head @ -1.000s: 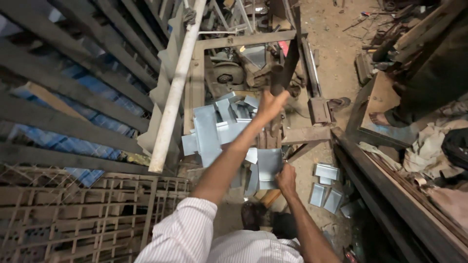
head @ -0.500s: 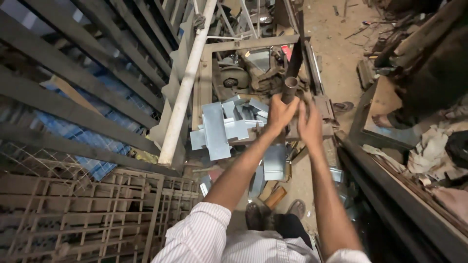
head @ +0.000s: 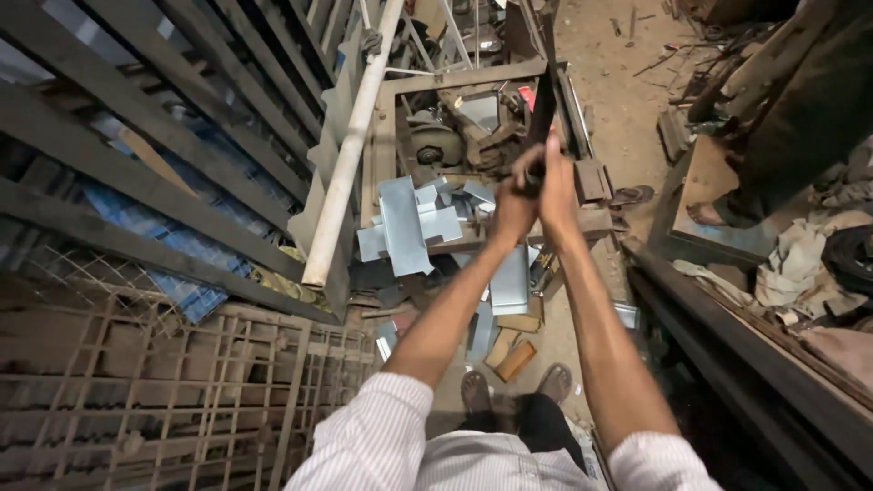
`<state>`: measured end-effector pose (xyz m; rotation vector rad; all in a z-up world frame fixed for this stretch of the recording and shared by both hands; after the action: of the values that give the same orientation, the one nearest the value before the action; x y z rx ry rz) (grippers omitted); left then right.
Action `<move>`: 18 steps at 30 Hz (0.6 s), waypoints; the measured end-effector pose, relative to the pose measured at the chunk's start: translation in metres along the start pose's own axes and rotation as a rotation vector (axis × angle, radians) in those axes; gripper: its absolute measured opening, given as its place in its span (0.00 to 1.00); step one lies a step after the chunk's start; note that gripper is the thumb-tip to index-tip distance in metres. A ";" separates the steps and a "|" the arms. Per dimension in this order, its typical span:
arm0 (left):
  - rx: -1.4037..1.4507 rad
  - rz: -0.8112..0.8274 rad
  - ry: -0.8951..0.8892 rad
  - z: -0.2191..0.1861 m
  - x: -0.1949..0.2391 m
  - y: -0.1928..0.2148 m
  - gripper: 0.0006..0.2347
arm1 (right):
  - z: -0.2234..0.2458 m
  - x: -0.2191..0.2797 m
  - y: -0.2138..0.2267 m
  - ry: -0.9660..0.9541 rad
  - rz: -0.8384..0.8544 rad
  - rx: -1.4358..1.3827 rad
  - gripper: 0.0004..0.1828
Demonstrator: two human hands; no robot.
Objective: The person inserts sheet metal pieces into a manual bending machine, pulls the lever to bend them, and removes the shaped metal pieces.
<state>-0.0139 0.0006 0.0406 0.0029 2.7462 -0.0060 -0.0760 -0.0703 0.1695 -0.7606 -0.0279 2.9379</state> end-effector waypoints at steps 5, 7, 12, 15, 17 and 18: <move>-0.159 -0.038 -0.298 0.002 0.111 0.010 0.24 | -0.007 0.115 0.013 0.088 -0.014 -0.084 0.29; -0.116 0.026 -0.349 -0.018 0.125 0.018 0.22 | -0.010 0.141 0.014 0.023 -0.004 -0.167 0.28; -0.318 0.224 -0.051 -0.059 0.131 0.020 0.09 | 0.002 0.162 0.014 0.120 0.069 -0.129 0.29; -0.290 0.221 -0.099 -0.079 0.118 0.021 0.09 | -0.011 0.158 0.027 -0.006 -0.003 -0.332 0.25; -0.253 0.244 -0.191 -0.088 0.108 0.025 0.10 | -0.028 0.161 0.041 -0.145 -0.259 -0.556 0.25; -0.272 0.235 -0.177 -0.088 0.105 0.024 0.08 | -0.039 0.160 0.051 -0.158 -0.385 -0.421 0.24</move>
<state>-0.1446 0.0254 0.0818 0.2377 2.5320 0.4114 -0.2011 -0.1037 0.0557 -0.4894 -0.7370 2.6318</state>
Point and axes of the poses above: each hand's wrist, its own x-axis away from the middle knuckle, its own y-axis out of the back of the hand, z = x × y, the point moved 4 cm from there along -x, towards the middle knuckle, and after that the axes turned 7 degrees about y, right-handed, at the moved point
